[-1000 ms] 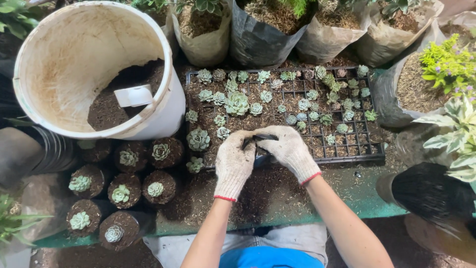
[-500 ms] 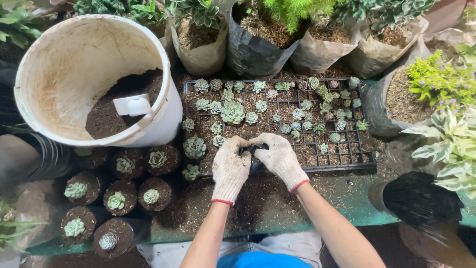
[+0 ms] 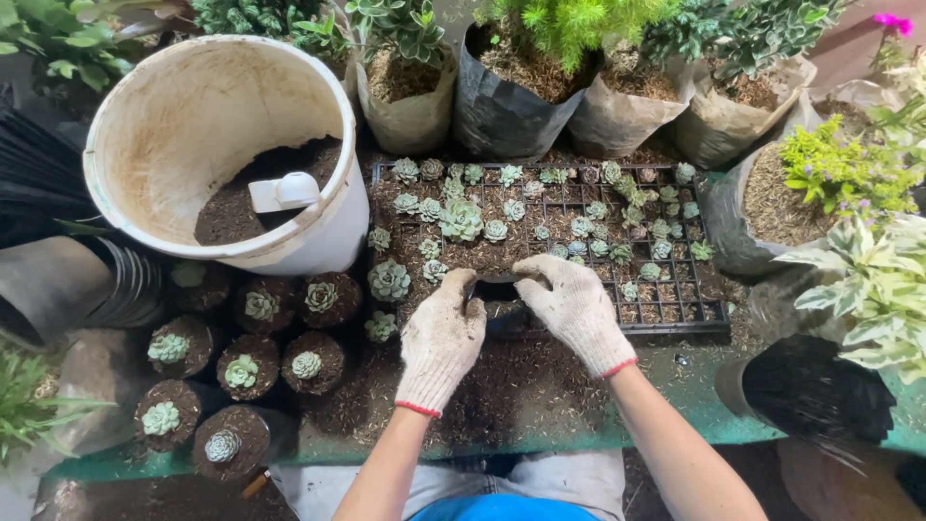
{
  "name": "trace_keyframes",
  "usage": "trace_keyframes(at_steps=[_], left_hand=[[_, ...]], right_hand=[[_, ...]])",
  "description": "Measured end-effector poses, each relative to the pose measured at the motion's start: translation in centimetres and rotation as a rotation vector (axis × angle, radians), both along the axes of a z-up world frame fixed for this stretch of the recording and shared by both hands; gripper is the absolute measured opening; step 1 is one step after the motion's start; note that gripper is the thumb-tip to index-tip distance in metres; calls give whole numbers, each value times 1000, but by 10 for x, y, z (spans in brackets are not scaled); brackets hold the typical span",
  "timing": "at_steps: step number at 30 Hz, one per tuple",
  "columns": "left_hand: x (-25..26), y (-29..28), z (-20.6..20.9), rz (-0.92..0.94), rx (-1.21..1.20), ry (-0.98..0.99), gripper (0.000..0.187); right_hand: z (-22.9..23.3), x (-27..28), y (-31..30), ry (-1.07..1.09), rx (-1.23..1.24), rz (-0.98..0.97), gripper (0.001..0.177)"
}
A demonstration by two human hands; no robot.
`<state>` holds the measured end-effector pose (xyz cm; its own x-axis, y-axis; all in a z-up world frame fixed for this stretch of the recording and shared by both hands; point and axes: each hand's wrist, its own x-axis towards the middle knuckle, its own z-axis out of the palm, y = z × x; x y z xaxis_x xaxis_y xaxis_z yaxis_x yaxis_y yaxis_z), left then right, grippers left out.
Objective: The person prepares small pots with soil and transplants succulents from a tray into the individual pots using a scoop and by hand.
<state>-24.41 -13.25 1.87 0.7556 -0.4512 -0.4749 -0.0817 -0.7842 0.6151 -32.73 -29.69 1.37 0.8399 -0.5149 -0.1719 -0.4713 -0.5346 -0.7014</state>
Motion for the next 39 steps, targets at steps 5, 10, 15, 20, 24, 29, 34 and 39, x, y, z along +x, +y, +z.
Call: trace_keyframes(at_steps=[5,10,15,20,24,29,34,39], left_hand=[[11,-5,2,24,-149,-117,34],[18,-12,-8,68,-234,-167,33],[17,-14,-31,130,-123,-50,40],[27,-24,-41,133,-78,-54,24],[28,-25,-69,147,-86,-33,20],[37,-26,-82,249,-248,29,19],[36,-26,-78,221,-254,50,16],[37,-28,-71,195,-207,55,16]], right_hand=[[26,-1,14,137,193,-88,38],[31,-6,12,282,231,-63,58],[32,11,6,281,104,-27,68],[-14,42,1,167,89,135,45],[-41,47,2,215,131,107,46],[-41,49,0,196,157,106,41],[-70,57,-3,272,122,73,39],[-80,55,-5,247,50,98,35]])
